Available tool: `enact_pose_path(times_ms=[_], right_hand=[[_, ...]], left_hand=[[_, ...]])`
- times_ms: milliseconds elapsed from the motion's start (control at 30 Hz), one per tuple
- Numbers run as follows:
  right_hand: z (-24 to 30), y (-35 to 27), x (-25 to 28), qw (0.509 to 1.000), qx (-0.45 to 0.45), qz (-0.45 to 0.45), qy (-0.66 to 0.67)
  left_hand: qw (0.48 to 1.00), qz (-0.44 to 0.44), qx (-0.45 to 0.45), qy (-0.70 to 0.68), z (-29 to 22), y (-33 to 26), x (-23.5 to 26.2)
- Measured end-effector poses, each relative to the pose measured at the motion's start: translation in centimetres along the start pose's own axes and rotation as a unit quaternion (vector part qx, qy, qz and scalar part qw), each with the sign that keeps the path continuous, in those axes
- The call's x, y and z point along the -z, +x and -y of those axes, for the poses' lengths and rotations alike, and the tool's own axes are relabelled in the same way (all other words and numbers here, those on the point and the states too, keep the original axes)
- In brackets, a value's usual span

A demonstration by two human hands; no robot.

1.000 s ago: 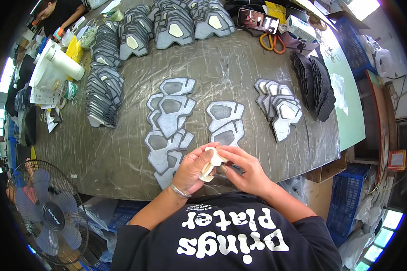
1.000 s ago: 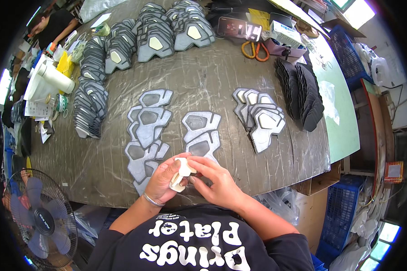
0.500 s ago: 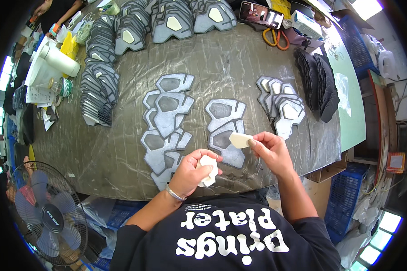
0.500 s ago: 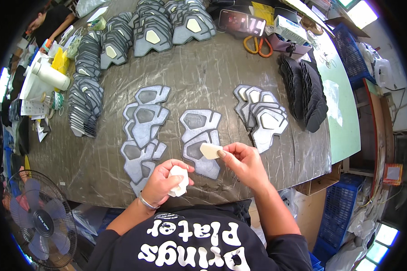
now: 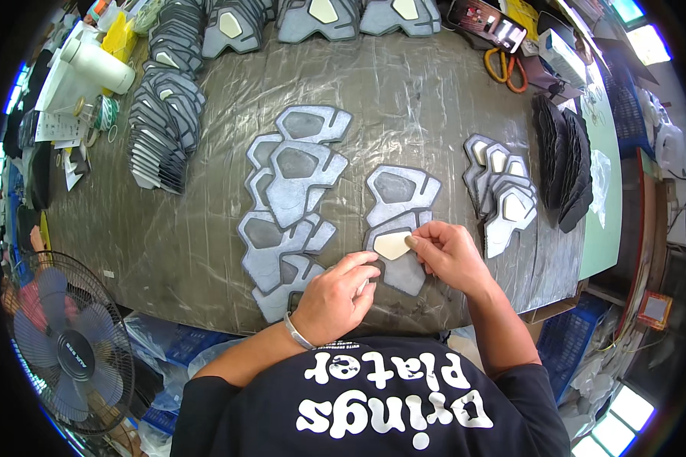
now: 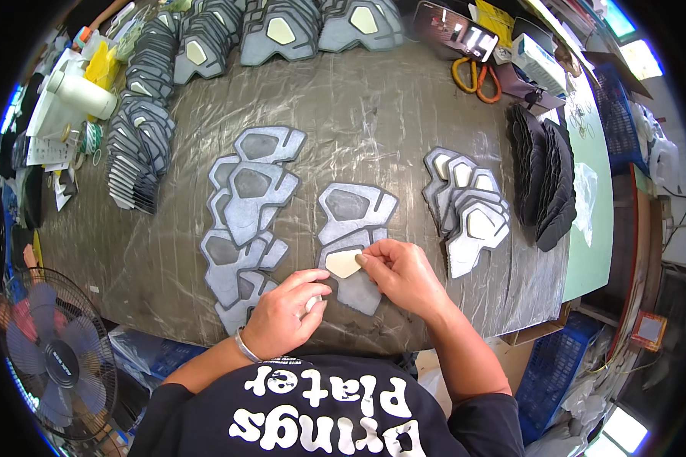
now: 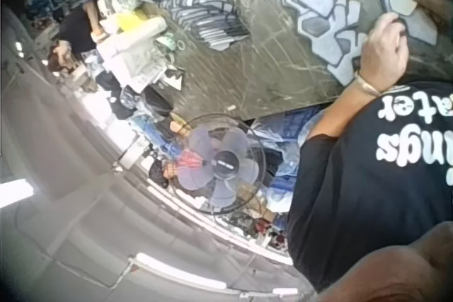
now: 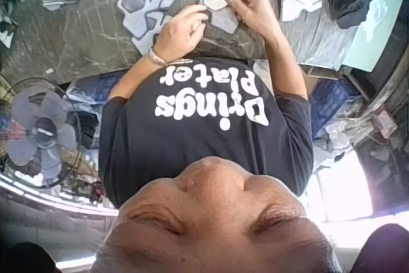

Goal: The person assembles shoe components by hand, taking small white pieces from a large plastic bag and fitting them into corresponding slots on grey foam shapes arranged on a table.

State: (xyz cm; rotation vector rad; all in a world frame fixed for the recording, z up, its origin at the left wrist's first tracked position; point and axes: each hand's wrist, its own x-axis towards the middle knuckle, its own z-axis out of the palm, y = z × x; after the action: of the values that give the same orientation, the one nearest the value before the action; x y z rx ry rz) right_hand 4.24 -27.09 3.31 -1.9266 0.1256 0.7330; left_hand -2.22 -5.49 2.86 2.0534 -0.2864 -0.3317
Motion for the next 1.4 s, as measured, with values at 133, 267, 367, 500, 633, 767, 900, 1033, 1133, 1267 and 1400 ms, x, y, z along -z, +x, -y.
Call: enact_pose_path(times_ms=[133, 267, 367, 500, 633, 767, 900, 1033, 1133, 1267, 1400], right_hand=[[-0.4, 0.4, 0.0, 0.999, 0.014, -0.014, -0.033], [-0.6, 0.3, -0.4, 0.998, 0.022, -0.041, -0.032], [-0.4, 0.2, -0.6, 0.998, 0.010, -0.053, -0.017], [-0.4, 0.0, -0.7, 0.998, -0.012, -0.063, 0.017], [-0.6, 0.2, -0.9, 0.997, -0.029, -0.070, 0.017], [-1.0, 0.0, -1.3, 0.995, -0.006, -0.094, 0.022], [-1.1, 0.1, -1.4, 0.994, 0.006, -0.108, -0.005], [-1.0, 0.0, -1.2, 0.984, 0.064, -0.144, -0.082], [0.2, -0.2, -0.6, 0.959, 0.063, -0.167, -0.222], [1.8, 0.1, 0.0, 0.877, 0.320, -0.147, -0.328], [1.7, -0.2, 0.6, 0.885, 0.293, -0.059, -0.357]], left_hand=[[1.000, 0.003, 0.006, -0.001, 0.1, 0.0, 0.0], [0.999, -0.015, -0.033, 0.020, 0.4, -0.2, -0.2], [0.993, -0.030, -0.099, 0.057, 1.0, -0.3, -0.7], [0.990, -0.005, -0.109, 0.084, 0.8, 0.0, -0.5], [0.990, 0.018, -0.096, 0.105, 0.4, 0.4, -0.2], [0.989, 0.015, -0.092, 0.112, 0.2, 0.3, -0.2], [0.990, 0.022, -0.084, 0.115, -0.1, 0.6, -0.1], [0.988, 0.030, -0.063, 0.136, -0.6, 0.6, -0.3], [0.987, 0.022, -0.066, 0.144, -0.4, 0.6, -0.4], [0.986, -0.004, -0.097, 0.134, 0.0, 0.5, -0.6], [0.992, -0.027, -0.092, 0.085, -0.2, 0.0, -0.9]])
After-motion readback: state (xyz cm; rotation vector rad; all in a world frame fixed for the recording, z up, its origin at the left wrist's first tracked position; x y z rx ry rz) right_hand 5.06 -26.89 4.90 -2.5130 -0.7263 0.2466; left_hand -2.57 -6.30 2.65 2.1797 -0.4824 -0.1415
